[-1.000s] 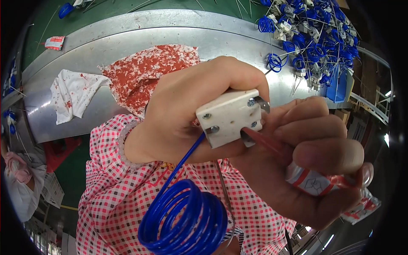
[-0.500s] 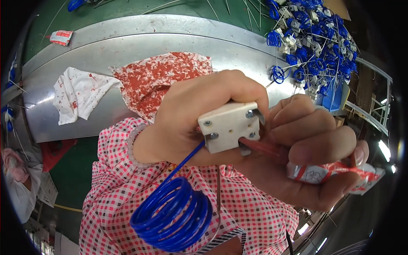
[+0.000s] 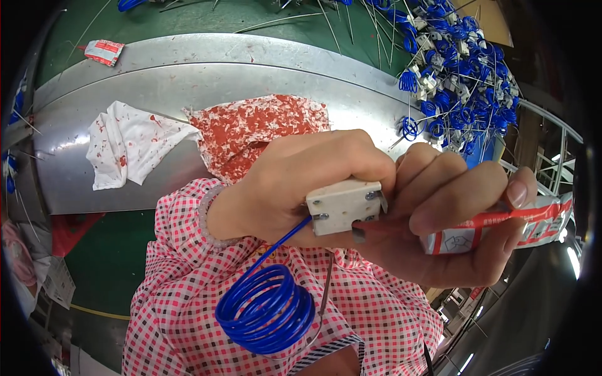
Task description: Applying sealant or adhesive from a tube to small electronic components on an assembly line.
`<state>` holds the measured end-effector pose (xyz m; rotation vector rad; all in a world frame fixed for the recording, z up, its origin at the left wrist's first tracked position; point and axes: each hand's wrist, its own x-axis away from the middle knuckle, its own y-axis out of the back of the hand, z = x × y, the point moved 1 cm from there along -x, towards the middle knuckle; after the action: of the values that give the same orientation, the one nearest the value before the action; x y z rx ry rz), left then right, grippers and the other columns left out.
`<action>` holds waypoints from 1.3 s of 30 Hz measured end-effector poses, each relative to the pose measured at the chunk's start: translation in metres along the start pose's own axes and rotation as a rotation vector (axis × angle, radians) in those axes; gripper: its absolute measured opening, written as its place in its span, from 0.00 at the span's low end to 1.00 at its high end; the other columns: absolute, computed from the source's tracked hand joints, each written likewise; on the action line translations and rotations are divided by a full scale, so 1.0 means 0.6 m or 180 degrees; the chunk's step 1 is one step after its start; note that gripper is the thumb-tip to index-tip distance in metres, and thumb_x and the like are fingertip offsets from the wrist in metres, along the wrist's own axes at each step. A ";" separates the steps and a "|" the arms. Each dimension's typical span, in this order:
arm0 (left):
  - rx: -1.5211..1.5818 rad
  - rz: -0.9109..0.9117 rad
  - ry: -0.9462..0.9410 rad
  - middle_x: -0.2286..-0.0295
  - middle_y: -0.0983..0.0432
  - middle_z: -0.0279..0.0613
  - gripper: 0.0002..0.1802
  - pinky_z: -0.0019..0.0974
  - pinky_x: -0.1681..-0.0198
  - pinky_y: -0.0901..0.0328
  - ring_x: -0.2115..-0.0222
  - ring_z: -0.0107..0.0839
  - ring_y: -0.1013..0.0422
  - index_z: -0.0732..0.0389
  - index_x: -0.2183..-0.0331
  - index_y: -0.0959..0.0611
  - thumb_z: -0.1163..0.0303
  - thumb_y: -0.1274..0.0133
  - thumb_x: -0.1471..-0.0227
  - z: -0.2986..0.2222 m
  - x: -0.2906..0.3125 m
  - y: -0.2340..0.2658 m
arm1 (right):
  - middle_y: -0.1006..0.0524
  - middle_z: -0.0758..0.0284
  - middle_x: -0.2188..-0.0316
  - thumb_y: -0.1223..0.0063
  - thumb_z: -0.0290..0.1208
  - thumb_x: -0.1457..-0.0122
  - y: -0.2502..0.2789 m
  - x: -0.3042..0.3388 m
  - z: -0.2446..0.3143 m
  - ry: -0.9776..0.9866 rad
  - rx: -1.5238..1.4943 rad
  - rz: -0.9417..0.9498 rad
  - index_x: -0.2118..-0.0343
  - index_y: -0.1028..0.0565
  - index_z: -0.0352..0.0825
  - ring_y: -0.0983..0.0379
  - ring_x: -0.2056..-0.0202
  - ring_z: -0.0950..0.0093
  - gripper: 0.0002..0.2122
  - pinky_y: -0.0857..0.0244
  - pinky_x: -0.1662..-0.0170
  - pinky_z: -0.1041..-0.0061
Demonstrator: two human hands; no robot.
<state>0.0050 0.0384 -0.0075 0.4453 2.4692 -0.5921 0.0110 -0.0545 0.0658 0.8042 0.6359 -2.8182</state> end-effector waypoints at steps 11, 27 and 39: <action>-0.0309 -0.0436 0.0666 0.72 0.31 0.42 0.24 0.28 0.71 0.37 0.75 0.26 0.33 0.66 0.64 0.31 0.69 0.40 0.63 -0.028 -0.040 0.009 | 0.35 0.65 0.84 0.71 0.41 0.41 0.025 -0.049 0.002 0.1433 -0.0743 -0.1126 0.62 0.41 0.31 0.47 0.90 0.79 0.16 0.50 0.86 0.80; -0.1240 -0.0483 -0.2072 0.74 0.34 0.38 0.19 0.28 0.74 0.39 0.76 0.26 0.36 0.61 0.60 0.36 0.76 0.53 0.58 0.317 -0.803 -0.334 | 0.42 0.73 0.87 0.64 0.35 0.45 0.482 0.104 0.233 0.2415 0.1905 -0.5146 0.78 0.43 0.38 0.50 0.90 0.84 0.09 0.59 0.89 0.89; -0.4551 0.3086 0.0489 0.54 0.35 0.45 0.30 0.53 0.51 0.46 0.54 0.49 0.37 0.48 0.50 0.34 0.48 0.58 0.55 0.488 -0.747 -0.361 | 0.39 0.71 0.86 0.57 0.37 0.47 0.525 0.128 0.205 0.2321 0.2116 -0.4998 0.81 0.40 0.35 0.47 0.87 0.82 0.12 0.58 0.85 0.87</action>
<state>0.3950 -0.3729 0.1036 0.8944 1.7960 1.4887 -0.0341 -0.3930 0.0067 2.3527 0.4362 -4.1540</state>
